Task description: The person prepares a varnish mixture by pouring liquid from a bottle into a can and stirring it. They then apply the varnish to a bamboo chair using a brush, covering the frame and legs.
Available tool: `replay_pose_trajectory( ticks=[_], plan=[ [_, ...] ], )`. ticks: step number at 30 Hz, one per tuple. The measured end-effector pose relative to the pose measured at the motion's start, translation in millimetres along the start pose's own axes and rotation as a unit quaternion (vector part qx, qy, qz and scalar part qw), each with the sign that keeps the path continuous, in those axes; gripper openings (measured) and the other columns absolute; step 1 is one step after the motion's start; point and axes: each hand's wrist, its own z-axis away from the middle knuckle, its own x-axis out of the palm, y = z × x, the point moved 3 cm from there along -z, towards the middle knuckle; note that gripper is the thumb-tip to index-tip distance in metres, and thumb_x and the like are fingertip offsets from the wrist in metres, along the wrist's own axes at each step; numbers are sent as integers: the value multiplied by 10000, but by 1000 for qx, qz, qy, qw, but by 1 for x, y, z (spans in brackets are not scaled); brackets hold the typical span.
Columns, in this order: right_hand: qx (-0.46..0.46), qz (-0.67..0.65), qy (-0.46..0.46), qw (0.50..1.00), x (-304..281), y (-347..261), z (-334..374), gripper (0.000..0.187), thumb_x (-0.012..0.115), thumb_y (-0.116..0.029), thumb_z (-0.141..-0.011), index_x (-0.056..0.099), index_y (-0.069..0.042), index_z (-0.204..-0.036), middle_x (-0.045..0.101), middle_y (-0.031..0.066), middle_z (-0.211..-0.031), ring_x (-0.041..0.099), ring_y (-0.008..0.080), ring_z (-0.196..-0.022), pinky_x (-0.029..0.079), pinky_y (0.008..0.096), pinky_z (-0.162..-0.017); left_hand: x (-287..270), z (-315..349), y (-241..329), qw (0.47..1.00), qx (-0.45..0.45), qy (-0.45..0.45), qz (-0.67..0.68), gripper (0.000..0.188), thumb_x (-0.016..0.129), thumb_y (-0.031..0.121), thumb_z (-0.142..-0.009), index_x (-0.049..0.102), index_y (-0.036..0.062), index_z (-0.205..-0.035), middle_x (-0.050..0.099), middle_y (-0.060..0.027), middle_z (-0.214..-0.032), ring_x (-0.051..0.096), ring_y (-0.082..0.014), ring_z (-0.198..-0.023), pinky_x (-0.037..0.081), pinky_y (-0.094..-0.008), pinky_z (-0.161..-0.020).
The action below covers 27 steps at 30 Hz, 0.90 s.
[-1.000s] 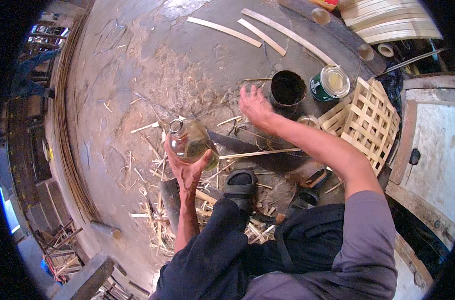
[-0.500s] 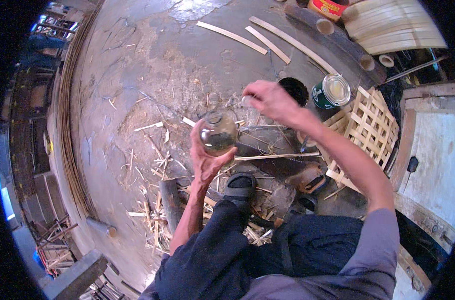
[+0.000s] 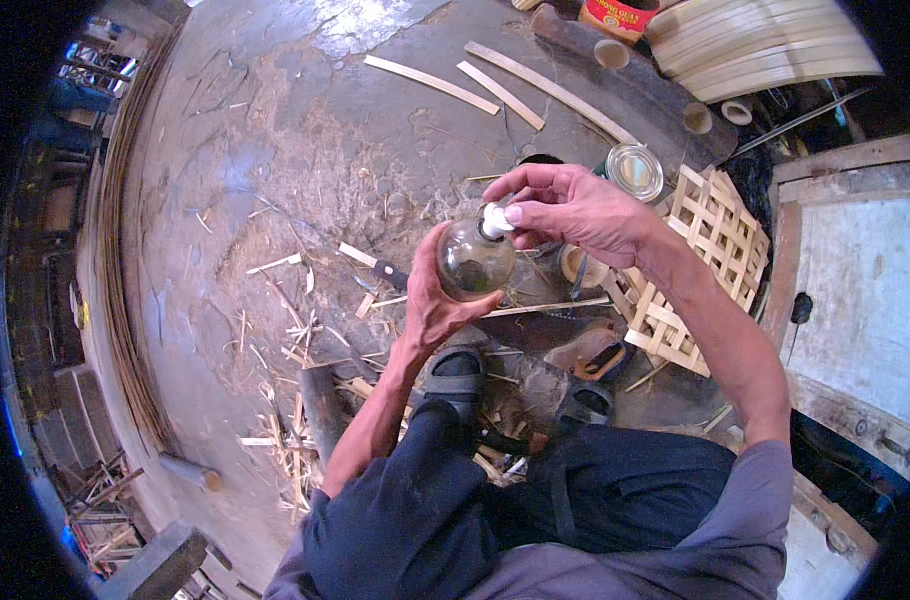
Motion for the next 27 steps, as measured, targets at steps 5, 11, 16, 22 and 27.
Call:
replay_pose_trajectory(
  ticks=[5, 11, 16, 22, 27],
  plan=[
    [-4, 62, 19, 998, 0, -2, 6, 272, 667, -196, -923, 625, -57, -1153, 646, 4, -970, 602, 54, -800, 520, 195, -692, 3, -1, -3, 1000, 20, 0, -6, 1030, 914, 223, -572, 342, 57, -1412, 516, -183, -1287, 534, -319, -1198, 440, -425, -1024],
    [-22, 100, 50, 993, 7, -9, 12, 290, 688, -228, -894, 647, -76, -1137, 648, -2, -916, 560, 66, -774, 483, 235, -686, 4, -3, 4, 999, 26, -27, 33, 1032, 911, 215, -598, 312, 49, -1422, 506, -152, -1319, 517, -256, -1227, 427, -404, -1053],
    [-30, 105, 50, 993, 8, -11, 14, 319, 686, -271, -896, 643, -78, -1147, 647, -9, -932, 558, 69, -793, 484, 241, -704, 8, -3, 4, 998, 38, -22, 43, 1038, 915, 215, -592, 314, 49, -1422, 505, -143, -1325, 515, -247, -1230, 419, -396, -1060],
    [-22, 118, 48, 992, 10, -16, 19, 329, 679, -297, -903, 649, -80, -1149, 635, -17, -942, 547, 70, -816, 466, 235, -720, 10, -5, 2, 996, 47, -20, 69, 1052, 922, 241, -569, 332, 38, -1417, 505, -161, -1321, 524, -284, -1221, 431, -400, -1044],
    [-23, 122, 46, 991, 7, -12, 19, 351, 677, -331, -906, 650, -80, -1149, 630, -18, -951, 539, 72, -832, 461, 241, -723, 11, -5, 1, 996, 54, -22, 68, 1061, 925, 252, -553, 342, 27, -1411, 506, -172, -1317, 529, -305, -1215, 439, -402, -1033]
  ],
)
